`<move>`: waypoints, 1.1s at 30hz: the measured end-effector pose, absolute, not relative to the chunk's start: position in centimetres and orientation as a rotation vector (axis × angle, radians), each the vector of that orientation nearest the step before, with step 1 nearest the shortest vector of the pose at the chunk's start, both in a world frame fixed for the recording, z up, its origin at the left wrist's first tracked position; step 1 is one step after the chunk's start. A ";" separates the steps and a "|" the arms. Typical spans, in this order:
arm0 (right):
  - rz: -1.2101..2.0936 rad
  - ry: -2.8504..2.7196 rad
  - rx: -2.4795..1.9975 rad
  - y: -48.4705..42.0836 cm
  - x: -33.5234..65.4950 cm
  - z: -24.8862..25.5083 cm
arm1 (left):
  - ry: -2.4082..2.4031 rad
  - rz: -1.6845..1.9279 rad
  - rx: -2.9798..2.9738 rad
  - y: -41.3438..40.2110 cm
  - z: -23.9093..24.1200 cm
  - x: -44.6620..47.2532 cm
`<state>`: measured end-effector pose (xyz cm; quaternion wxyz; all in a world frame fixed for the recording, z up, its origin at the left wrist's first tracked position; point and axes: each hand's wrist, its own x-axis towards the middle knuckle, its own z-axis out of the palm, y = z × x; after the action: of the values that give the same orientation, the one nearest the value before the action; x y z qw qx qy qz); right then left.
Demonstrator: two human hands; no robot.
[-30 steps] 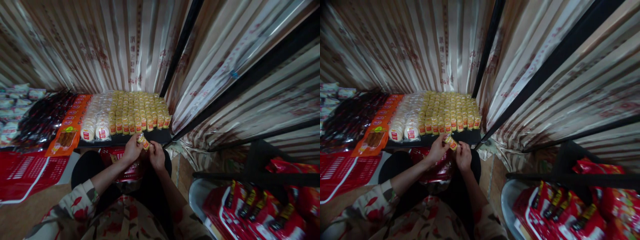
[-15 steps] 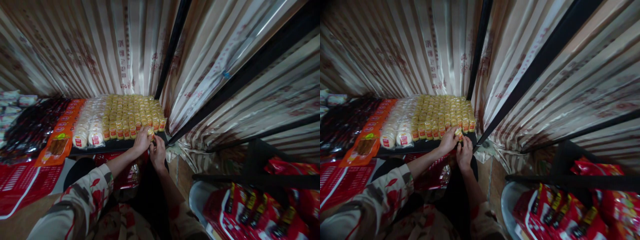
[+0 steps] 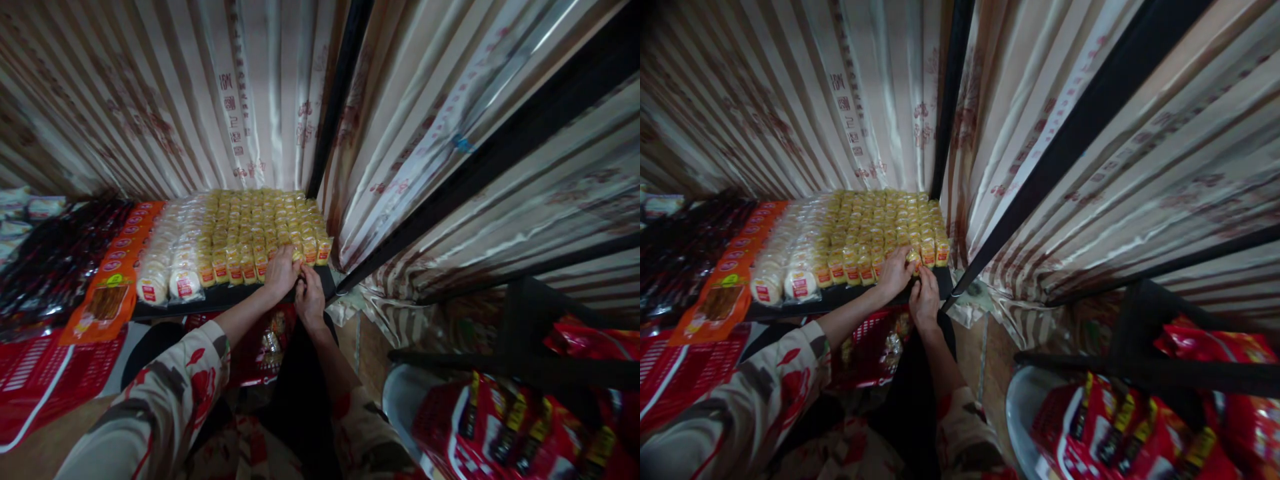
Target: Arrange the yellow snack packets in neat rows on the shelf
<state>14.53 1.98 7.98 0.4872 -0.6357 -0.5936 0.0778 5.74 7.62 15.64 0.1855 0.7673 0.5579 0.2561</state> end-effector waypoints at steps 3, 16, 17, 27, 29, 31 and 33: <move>0.204 -1.448 -1.558 2.2 14.6 7.8 | 1.578 0.706 2.197 7.5 15.5 5.7; 0.199 -1.350 -1.588 3.2 15.4 8.2 | 1.481 0.656 2.314 8.3 15.6 6.8; 0.192 -1.349 -1.596 3.4 15.5 8.3 | 1.479 0.661 2.314 8.4 15.6 6.9; 0.169 -1.397 -1.652 3.6 15.3 8.0 | 1.492 0.677 2.278 9.1 14.4 6.9; 0.161 -1.421 -1.650 3.6 15.3 8.0 | 1.491 0.725 2.258 9.1 14.2 6.9; 0.132 -1.446 -1.670 3.5 15.3 8.0 | 1.493 0.767 2.244 9.1 14.0 6.8; 0.103 -1.461 -1.704 3.3 15.2 8.0 | 1.490 0.795 2.231 8.8 13.8 6.7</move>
<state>15.25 3.35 8.03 0.4327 -0.6837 -0.5862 0.0414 6.66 8.78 13.84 0.1706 0.7856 0.5247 0.2800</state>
